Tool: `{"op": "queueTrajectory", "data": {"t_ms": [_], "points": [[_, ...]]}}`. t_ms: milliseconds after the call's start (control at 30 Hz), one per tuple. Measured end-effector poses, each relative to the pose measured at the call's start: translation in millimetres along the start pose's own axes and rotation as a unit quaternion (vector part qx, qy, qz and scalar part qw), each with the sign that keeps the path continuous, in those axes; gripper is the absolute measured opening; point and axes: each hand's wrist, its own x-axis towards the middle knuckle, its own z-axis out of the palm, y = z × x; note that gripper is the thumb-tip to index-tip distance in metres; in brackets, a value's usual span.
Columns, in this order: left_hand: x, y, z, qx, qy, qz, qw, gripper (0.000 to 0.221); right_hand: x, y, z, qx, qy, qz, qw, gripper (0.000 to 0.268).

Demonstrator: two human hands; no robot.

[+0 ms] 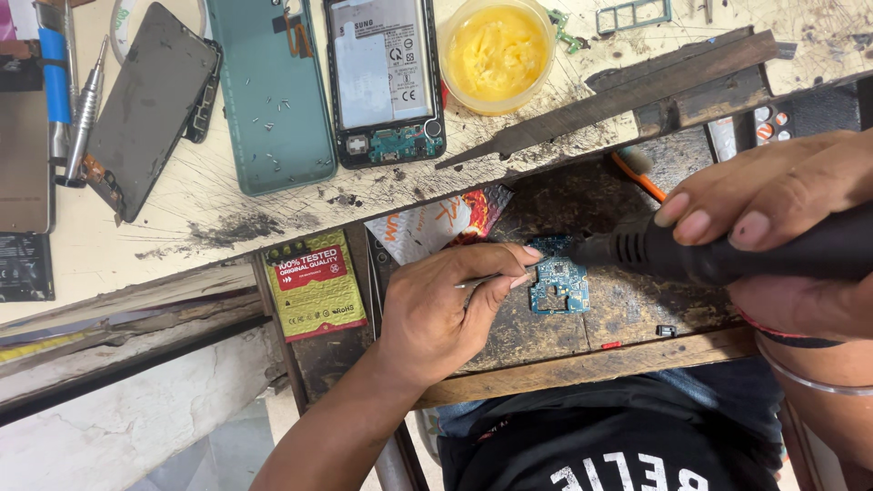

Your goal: The person performs a repair on a small green circuit board using tweezers and a heat gun. They apply a substance from a yellow container to the board, manipulate components with tweezers, and then apply heat from a handheld hot-air rework station to solder or desolder parts.

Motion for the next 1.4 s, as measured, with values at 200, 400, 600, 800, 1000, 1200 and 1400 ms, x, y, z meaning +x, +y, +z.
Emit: {"op": "queueTrajectory", "data": {"t_ms": [200, 400, 600, 800, 1000, 1200, 1400], "points": [[-1, -1, 1, -0.008, 0.008, 0.002, 1.000, 0.009, 2, -3, 6, -0.011, 0.018, 0.001, 1.000, 0.061], [-1, -2, 2, 0.000, 0.015, 0.012, 1.000, 0.011, 5, -11, 10, -0.072, 0.048, 0.058, 0.995, 0.061], [-2, -2, 3, -0.002, 0.015, 0.011, 1.000, 0.011, 4, -9, 10, -0.031, 0.012, 0.007, 0.999, 0.062], [-1, -2, 1, -0.001, 0.013, 0.012, 1.000, 0.011, 3, -5, 11, -0.027, 0.023, 0.008, 0.999, 0.060], [-1, -1, 1, 0.006, 0.007, 0.014, 1.000, 0.011, 2, -5, 11, -0.023, 0.022, 0.002, 0.999, 0.060], [-2, -3, 2, 0.002, 0.006, 0.014, 1.000, 0.012, 5, -4, 11, -0.030, 0.030, 0.004, 0.999, 0.060], [-2, -3, 1, -0.001, 0.004, 0.019, 1.000, 0.012, 5, -5, 10, -0.037, 0.016, 0.005, 0.999, 0.062]]}}
